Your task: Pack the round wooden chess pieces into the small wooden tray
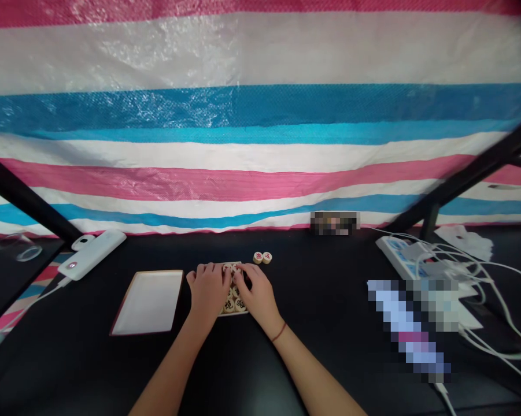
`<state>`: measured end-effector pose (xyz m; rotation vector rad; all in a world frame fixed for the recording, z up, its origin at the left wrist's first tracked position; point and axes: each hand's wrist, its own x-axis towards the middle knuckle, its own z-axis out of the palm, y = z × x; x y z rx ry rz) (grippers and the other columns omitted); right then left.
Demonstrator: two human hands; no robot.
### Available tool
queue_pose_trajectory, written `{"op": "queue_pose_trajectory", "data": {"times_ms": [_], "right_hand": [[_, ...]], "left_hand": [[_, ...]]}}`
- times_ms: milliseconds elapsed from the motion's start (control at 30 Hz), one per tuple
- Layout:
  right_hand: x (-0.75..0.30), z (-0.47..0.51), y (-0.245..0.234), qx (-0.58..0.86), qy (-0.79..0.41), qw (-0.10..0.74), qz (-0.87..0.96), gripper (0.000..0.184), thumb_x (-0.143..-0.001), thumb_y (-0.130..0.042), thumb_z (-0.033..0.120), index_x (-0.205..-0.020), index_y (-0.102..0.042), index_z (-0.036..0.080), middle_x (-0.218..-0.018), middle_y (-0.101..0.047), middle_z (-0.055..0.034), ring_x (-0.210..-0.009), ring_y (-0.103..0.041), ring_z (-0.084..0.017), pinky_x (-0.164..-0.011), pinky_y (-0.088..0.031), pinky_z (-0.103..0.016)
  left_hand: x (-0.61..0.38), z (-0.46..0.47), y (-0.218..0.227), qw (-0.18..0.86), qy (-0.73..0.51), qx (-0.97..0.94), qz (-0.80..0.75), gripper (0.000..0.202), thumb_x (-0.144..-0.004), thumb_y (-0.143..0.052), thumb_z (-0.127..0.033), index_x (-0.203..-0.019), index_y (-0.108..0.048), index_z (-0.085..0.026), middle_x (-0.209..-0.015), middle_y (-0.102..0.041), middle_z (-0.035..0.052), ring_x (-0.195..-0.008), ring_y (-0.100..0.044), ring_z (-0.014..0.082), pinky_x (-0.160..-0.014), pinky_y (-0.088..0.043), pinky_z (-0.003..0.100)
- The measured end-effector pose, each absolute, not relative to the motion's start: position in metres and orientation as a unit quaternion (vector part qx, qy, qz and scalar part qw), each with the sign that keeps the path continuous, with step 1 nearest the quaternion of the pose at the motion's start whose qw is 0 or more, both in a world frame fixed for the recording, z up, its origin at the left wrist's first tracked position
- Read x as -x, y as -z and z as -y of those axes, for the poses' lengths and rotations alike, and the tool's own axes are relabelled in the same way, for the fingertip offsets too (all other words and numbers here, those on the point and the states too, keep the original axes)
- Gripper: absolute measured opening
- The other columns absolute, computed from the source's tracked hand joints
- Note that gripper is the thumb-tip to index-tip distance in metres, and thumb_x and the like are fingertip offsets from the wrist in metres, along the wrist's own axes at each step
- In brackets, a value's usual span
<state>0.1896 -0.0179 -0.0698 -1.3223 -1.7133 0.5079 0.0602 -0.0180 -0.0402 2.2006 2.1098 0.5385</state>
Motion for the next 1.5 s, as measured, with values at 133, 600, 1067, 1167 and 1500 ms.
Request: {"op": "queue_pose_trajectory", "data": {"times_ms": [133, 600, 1067, 1167, 1500], "right_hand": [[-0.19, 0.017, 0.07, 0.529, -0.214, 0.445, 0.69, 0.022, -0.091, -0.05, 0.026, -0.104, -0.067, 0.02, -0.102, -0.067, -0.0089, -0.096, -0.063, -0.021, -0.088, -0.051, -0.036], [-0.198, 0.027, 0.055, 0.412, -0.152, 0.48, 0.759, 0.036, -0.09, -0.054, 0.02, -0.125, -0.058, 0.025, -0.114, -0.066, -0.0077, -0.107, -0.062, -0.022, -0.094, -0.053, -0.039], [-0.201, 0.03, 0.053, 0.427, -0.192, 0.497, 0.731, 0.029, -0.089, -0.057, 0.027, -0.118, -0.061, 0.024, -0.107, -0.07, -0.0069, -0.096, -0.067, -0.021, -0.087, -0.055, -0.035], [-0.205, 0.027, 0.049, 0.43, -0.179, 0.508, 0.725, 0.025, -0.089, -0.058, 0.027, -0.114, -0.061, 0.023, -0.103, -0.07, -0.0065, -0.094, -0.066, -0.02, -0.086, -0.054, -0.034], [-0.29, -0.013, 0.079, 0.69, -0.054, 0.408, 0.595, 0.023, -0.081, -0.055, 0.035, -0.093, -0.062, 0.016, -0.084, -0.067, -0.0099, -0.079, -0.06, -0.025, -0.074, -0.048, -0.039]], "left_hand": [[-0.058, 0.015, 0.042, 0.054, -0.188, -0.701, -0.686, 0.026, -0.092, -0.045, -0.032, -0.093, -0.068, -0.018, -0.091, -0.072, 0.0103, -0.094, -0.061, 0.0305, -0.083, -0.037, 0.046], [-0.053, 0.029, 0.039, 0.309, -0.42, -0.643, -0.561, 0.021, -0.083, -0.058, -0.032, -0.101, -0.063, -0.022, -0.094, -0.069, 0.0028, -0.084, -0.066, 0.0185, -0.08, -0.055, 0.035], [-0.045, 0.025, 0.037, 0.529, -0.439, -0.55, -0.473, 0.037, -0.079, -0.062, -0.044, -0.109, -0.061, -0.021, -0.122, -0.066, 0.0097, -0.109, -0.065, 0.0239, -0.093, -0.054, 0.041], [-0.045, 0.024, 0.043, 0.543, -0.471, -0.497, -0.486, 0.04, -0.073, -0.07, -0.045, -0.102, -0.061, -0.02, -0.107, -0.071, 0.009, -0.098, -0.069, 0.0245, -0.085, -0.056, 0.039], [-0.045, 0.025, 0.04, 0.554, -0.48, -0.456, -0.504, 0.033, -0.069, -0.074, -0.037, -0.096, -0.063, -0.02, -0.09, -0.072, 0.0041, -0.083, -0.069, 0.0193, -0.075, -0.055, 0.031]]}}
